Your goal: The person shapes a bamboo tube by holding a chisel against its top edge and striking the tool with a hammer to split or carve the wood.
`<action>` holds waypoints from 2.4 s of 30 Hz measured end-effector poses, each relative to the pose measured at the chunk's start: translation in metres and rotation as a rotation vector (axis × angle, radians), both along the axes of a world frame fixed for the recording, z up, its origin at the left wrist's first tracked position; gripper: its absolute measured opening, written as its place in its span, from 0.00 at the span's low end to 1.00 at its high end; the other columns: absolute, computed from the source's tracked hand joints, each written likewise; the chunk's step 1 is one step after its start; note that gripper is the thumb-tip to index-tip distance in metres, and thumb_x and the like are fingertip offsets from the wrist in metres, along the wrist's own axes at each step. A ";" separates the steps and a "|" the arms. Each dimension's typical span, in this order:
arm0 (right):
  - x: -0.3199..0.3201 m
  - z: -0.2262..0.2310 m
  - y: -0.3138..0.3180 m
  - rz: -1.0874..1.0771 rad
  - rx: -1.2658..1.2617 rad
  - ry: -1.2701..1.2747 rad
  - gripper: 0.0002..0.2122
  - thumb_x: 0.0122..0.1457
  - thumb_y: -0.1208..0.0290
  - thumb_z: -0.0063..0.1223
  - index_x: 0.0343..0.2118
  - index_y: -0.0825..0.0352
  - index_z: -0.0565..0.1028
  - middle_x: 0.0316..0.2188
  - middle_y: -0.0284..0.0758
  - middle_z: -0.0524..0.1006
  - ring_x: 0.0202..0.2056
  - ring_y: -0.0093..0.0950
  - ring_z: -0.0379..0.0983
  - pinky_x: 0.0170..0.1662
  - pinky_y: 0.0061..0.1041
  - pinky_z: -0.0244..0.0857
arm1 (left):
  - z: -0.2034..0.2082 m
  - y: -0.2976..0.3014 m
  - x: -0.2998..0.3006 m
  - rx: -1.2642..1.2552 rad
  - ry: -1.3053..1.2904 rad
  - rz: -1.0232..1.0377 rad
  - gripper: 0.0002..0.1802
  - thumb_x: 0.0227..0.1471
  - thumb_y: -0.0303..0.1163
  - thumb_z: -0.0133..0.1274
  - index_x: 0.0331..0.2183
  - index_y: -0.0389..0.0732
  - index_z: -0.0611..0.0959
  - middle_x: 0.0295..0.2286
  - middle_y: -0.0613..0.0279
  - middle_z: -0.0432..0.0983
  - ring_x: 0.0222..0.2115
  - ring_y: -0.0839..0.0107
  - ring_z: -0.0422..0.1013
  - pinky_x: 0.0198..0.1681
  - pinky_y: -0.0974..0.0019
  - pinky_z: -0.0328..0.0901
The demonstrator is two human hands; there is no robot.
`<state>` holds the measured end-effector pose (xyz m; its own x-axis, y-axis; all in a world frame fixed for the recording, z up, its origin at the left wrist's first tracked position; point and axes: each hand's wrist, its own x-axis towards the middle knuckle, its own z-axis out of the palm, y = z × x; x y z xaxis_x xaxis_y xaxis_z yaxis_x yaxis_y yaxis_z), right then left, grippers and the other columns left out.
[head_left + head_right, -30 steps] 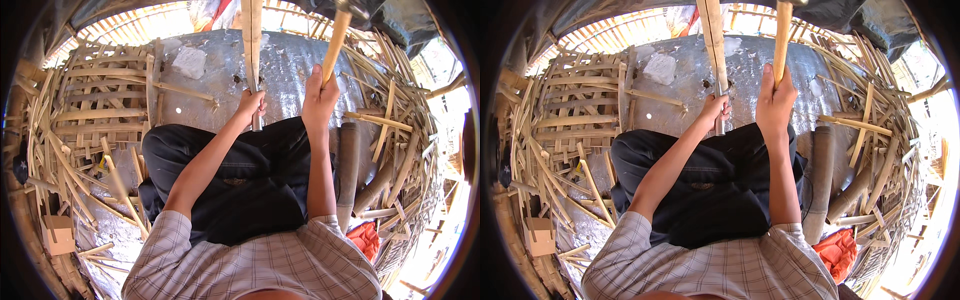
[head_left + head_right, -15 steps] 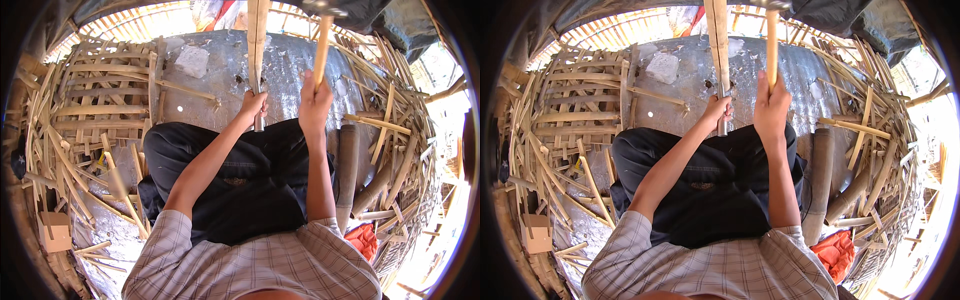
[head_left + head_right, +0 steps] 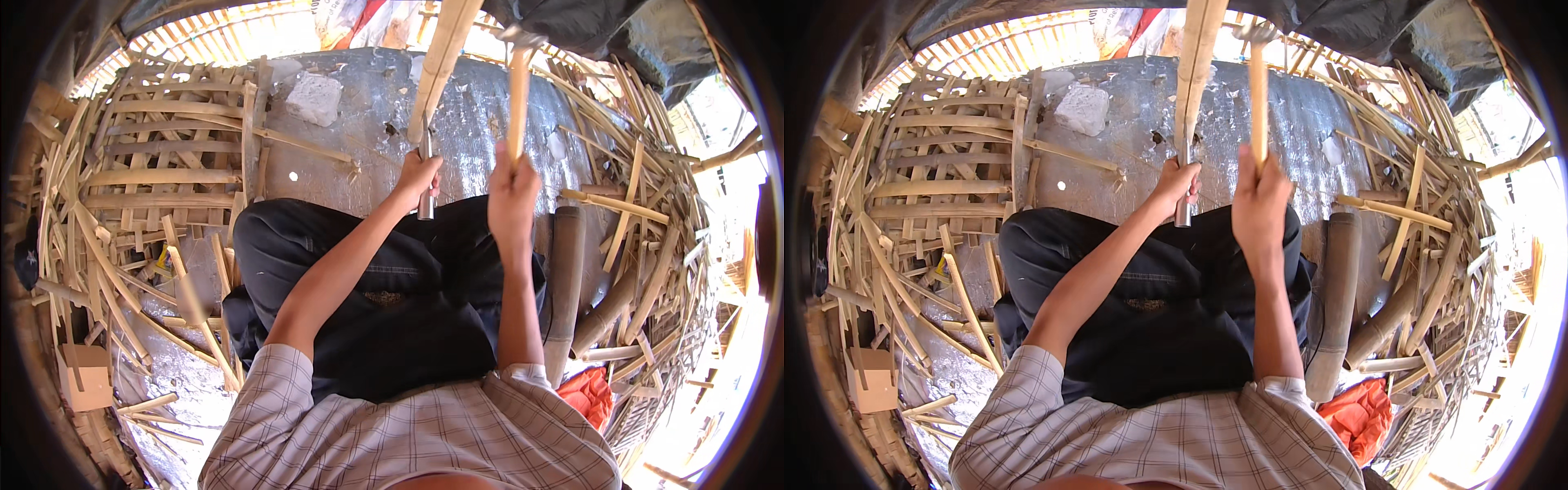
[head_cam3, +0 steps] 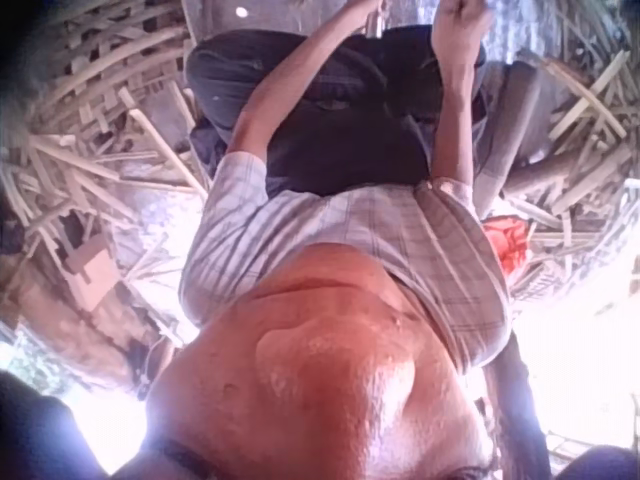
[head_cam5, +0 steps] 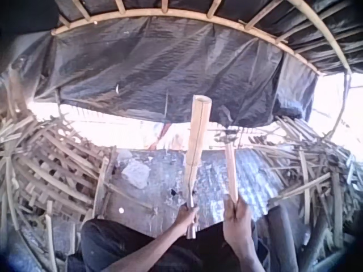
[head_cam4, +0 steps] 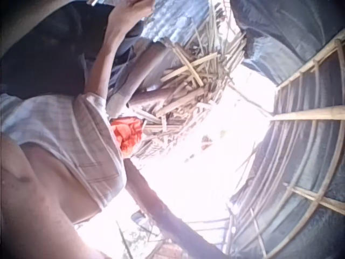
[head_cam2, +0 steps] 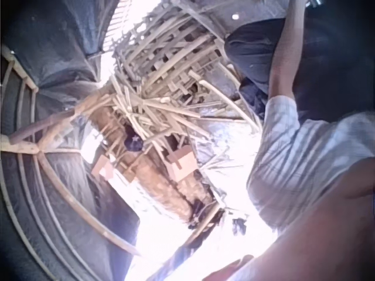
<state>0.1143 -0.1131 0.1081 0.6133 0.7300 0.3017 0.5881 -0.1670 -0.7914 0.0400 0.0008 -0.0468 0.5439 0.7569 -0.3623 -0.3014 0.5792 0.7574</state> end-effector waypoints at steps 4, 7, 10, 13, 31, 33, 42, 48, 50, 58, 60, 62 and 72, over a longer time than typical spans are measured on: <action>0.002 0.002 0.023 0.084 0.338 0.050 0.12 0.67 0.69 0.46 0.30 0.73 0.69 0.13 0.30 0.61 0.16 0.17 0.55 0.18 0.27 0.47 | -0.007 0.007 -0.002 -0.019 -0.033 -0.037 0.07 0.51 0.24 0.49 0.25 0.40 0.67 0.16 0.65 0.62 0.13 0.77 0.61 0.10 0.71 0.54; 0.022 -0.095 0.012 0.147 0.084 -0.165 0.14 0.67 0.67 0.46 0.31 0.76 0.69 0.15 0.43 0.69 0.16 0.37 0.64 0.21 0.35 0.57 | -0.002 0.001 0.002 0.031 0.006 -0.042 0.06 0.50 0.24 0.48 0.26 0.39 0.67 0.17 0.65 0.63 0.13 0.76 0.61 0.10 0.71 0.54; 0.026 -0.115 0.002 0.188 -0.249 -0.327 0.15 0.65 0.66 0.50 0.31 0.76 0.72 0.17 0.51 0.69 0.17 0.39 0.62 0.23 0.37 0.58 | 0.013 -0.004 -0.001 0.030 0.157 -0.026 0.07 0.53 0.27 0.50 0.32 0.37 0.68 0.16 0.66 0.63 0.12 0.76 0.63 0.11 0.69 0.58; 0.002 -0.057 0.004 0.200 -0.289 -0.217 0.16 0.65 0.63 0.51 0.30 0.76 0.72 0.18 0.54 0.69 0.20 0.49 0.64 0.24 0.40 0.59 | -0.001 0.001 -0.001 0.035 0.068 -0.061 0.08 0.54 0.28 0.50 0.33 0.39 0.67 0.17 0.66 0.63 0.13 0.77 0.62 0.10 0.69 0.58; 0.002 -0.031 -0.011 0.053 -0.124 -0.145 0.19 0.66 0.64 0.51 0.24 0.76 0.71 0.13 0.40 0.63 0.17 0.24 0.56 0.21 0.32 0.51 | -0.011 -0.001 0.004 -0.001 0.053 -0.032 0.07 0.51 0.25 0.50 0.26 0.40 0.68 0.16 0.67 0.62 0.13 0.77 0.61 0.10 0.70 0.54; -0.006 0.016 0.002 0.059 0.030 -0.131 0.17 0.66 0.66 0.50 0.25 0.74 0.70 0.11 0.37 0.61 0.15 0.22 0.53 0.19 0.30 0.48 | -0.009 0.001 0.000 -0.026 0.047 -0.026 0.08 0.50 0.24 0.50 0.26 0.40 0.67 0.16 0.67 0.62 0.13 0.78 0.62 0.10 0.71 0.55; 0.025 -0.120 0.001 0.071 -0.204 -0.167 0.16 0.64 0.65 0.50 0.28 0.76 0.72 0.16 0.55 0.70 0.24 0.56 0.71 0.25 0.46 0.60 | -0.001 -0.006 0.001 0.013 0.112 -0.043 0.08 0.51 0.27 0.52 0.27 0.40 0.68 0.17 0.66 0.65 0.13 0.77 0.62 0.11 0.70 0.56; 0.013 -0.022 -0.001 0.028 -0.049 -0.096 0.18 0.67 0.65 0.48 0.23 0.74 0.70 0.12 0.32 0.60 0.18 0.17 0.52 0.19 0.29 0.47 | -0.008 0.002 0.001 -0.059 0.026 -0.040 0.08 0.51 0.26 0.51 0.27 0.40 0.68 0.17 0.66 0.62 0.14 0.77 0.62 0.11 0.71 0.54; -0.003 0.025 0.004 0.031 0.077 -0.035 0.14 0.66 0.67 0.49 0.28 0.74 0.70 0.12 0.37 0.61 0.17 0.20 0.53 0.19 0.31 0.50 | -0.013 0.002 0.000 -0.050 0.074 -0.029 0.07 0.50 0.24 0.50 0.27 0.40 0.68 0.17 0.67 0.62 0.14 0.78 0.60 0.11 0.72 0.53; 0.006 -0.113 -0.004 0.076 -0.396 -0.235 0.14 0.63 0.67 0.50 0.31 0.77 0.73 0.27 0.60 0.74 0.35 0.59 0.71 0.34 0.52 0.63 | -0.002 -0.002 0.002 0.007 0.180 -0.049 0.11 0.52 0.27 0.51 0.21 0.38 0.69 0.15 0.63 0.65 0.11 0.75 0.63 0.10 0.66 0.57; 0.002 -0.111 -0.009 0.122 -0.283 -0.183 0.15 0.63 0.65 0.51 0.31 0.77 0.73 0.23 0.59 0.72 0.28 0.55 0.72 0.31 0.48 0.62 | -0.005 -0.008 0.000 0.106 0.212 -0.066 0.10 0.51 0.26 0.51 0.22 0.38 0.69 0.15 0.63 0.64 0.11 0.74 0.63 0.10 0.66 0.57; -0.010 -0.067 -0.003 0.118 -0.201 -0.082 0.16 0.64 0.63 0.52 0.31 0.77 0.73 0.20 0.56 0.70 0.21 0.45 0.70 0.27 0.43 0.61 | -0.006 -0.002 0.002 0.127 0.202 -0.055 0.09 0.51 0.26 0.51 0.24 0.38 0.68 0.15 0.63 0.64 0.11 0.74 0.63 0.10 0.66 0.57; 0.005 -0.080 0.003 0.034 0.046 -0.001 0.12 0.65 0.67 0.49 0.33 0.74 0.70 0.14 0.45 0.69 0.16 0.33 0.66 0.22 0.37 0.58 | -0.017 -0.002 0.007 0.040 0.049 -0.063 0.09 0.52 0.26 0.51 0.26 0.41 0.68 0.17 0.67 0.63 0.13 0.77 0.62 0.10 0.71 0.55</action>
<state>0.1189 -0.1097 0.0282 0.5877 0.7360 0.3360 0.5937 -0.1102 -0.7971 0.0471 -0.0014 -0.0639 0.5735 0.7358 -0.3601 -0.2271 0.5651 0.7931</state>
